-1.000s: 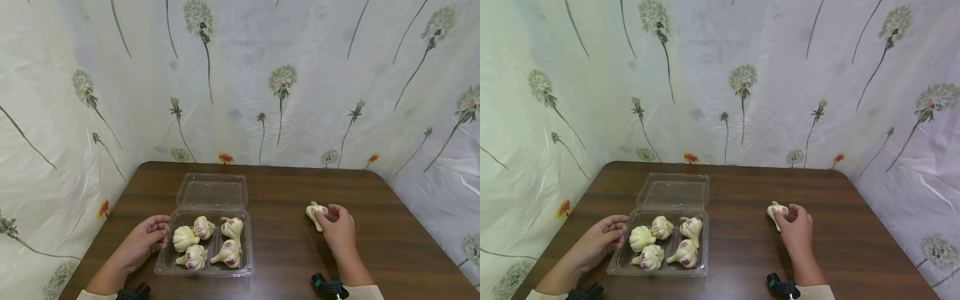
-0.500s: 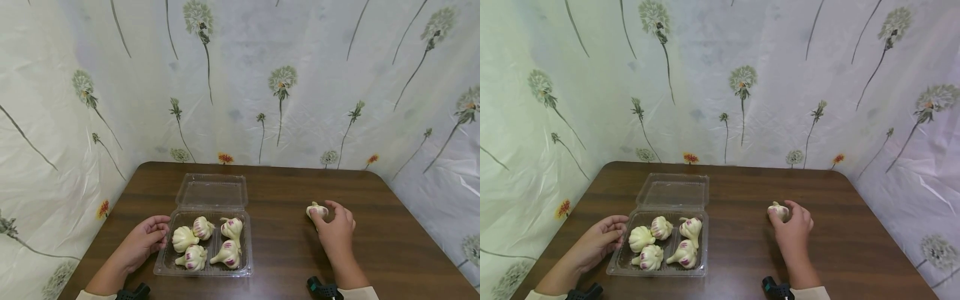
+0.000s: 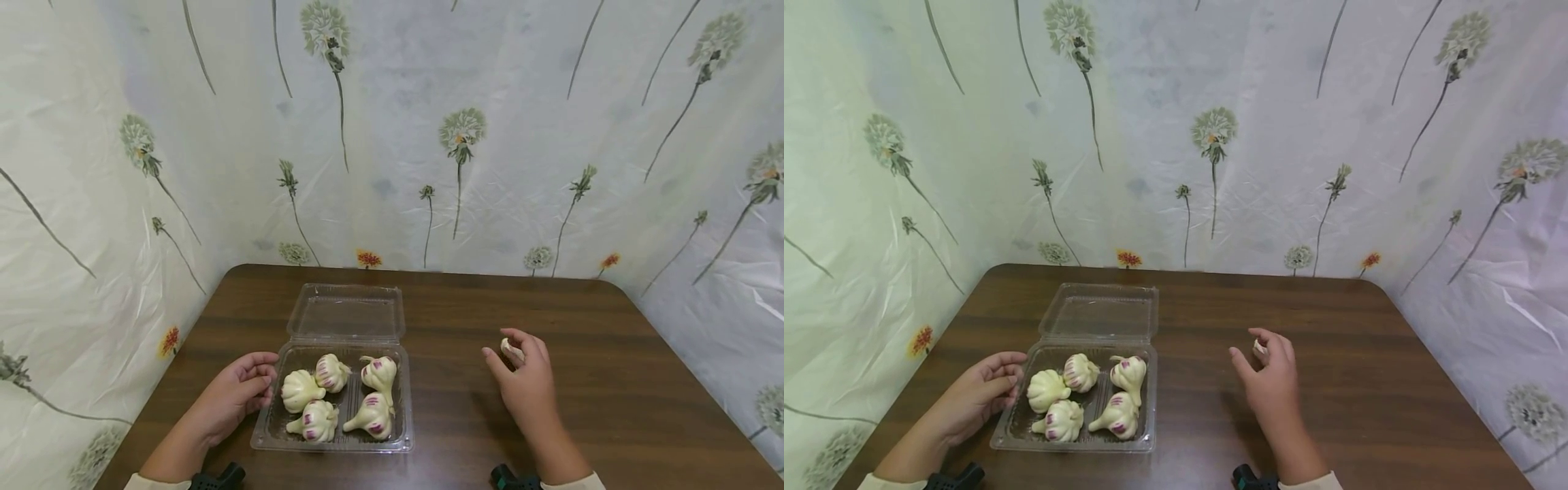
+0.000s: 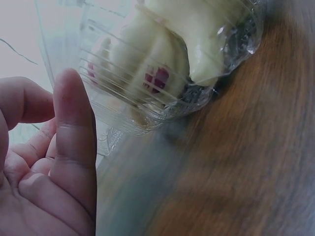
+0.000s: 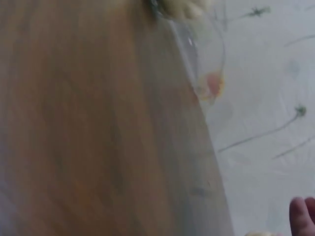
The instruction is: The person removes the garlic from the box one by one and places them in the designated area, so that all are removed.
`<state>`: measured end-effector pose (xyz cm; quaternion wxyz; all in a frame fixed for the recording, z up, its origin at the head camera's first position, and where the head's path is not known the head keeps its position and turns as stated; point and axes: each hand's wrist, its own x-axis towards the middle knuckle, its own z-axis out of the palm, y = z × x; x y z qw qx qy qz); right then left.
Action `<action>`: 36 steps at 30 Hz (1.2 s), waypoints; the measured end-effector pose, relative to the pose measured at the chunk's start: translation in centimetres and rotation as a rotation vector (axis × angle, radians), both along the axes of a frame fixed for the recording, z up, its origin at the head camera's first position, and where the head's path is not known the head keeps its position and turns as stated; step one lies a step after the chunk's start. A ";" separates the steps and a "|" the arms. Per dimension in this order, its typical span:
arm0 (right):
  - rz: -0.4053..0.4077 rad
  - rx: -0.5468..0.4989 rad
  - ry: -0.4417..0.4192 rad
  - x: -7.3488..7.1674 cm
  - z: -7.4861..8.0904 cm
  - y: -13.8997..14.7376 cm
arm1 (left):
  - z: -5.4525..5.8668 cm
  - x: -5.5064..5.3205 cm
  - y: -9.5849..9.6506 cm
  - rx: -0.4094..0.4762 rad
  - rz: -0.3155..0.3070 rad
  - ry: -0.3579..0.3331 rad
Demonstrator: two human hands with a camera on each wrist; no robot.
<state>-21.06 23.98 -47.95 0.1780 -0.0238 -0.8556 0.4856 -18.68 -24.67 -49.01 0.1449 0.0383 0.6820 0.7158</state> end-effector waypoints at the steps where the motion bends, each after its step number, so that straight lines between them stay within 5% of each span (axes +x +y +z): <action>1: 0.037 0.009 0.000 0.1 -0.1 -0.2 | 0.0 0.0 0.0 -0.001 -0.002 0.000; 17: 0.551 0.115 -0.025 1.3 -1.0 -3.5 | 0.1 -0.1 0.0 -0.004 -0.010 0.001; 36: 0.676 0.105 0.058 2.8 -0.3 -7.0 | -0.1 0.0 -0.1 0.012 -0.014 0.016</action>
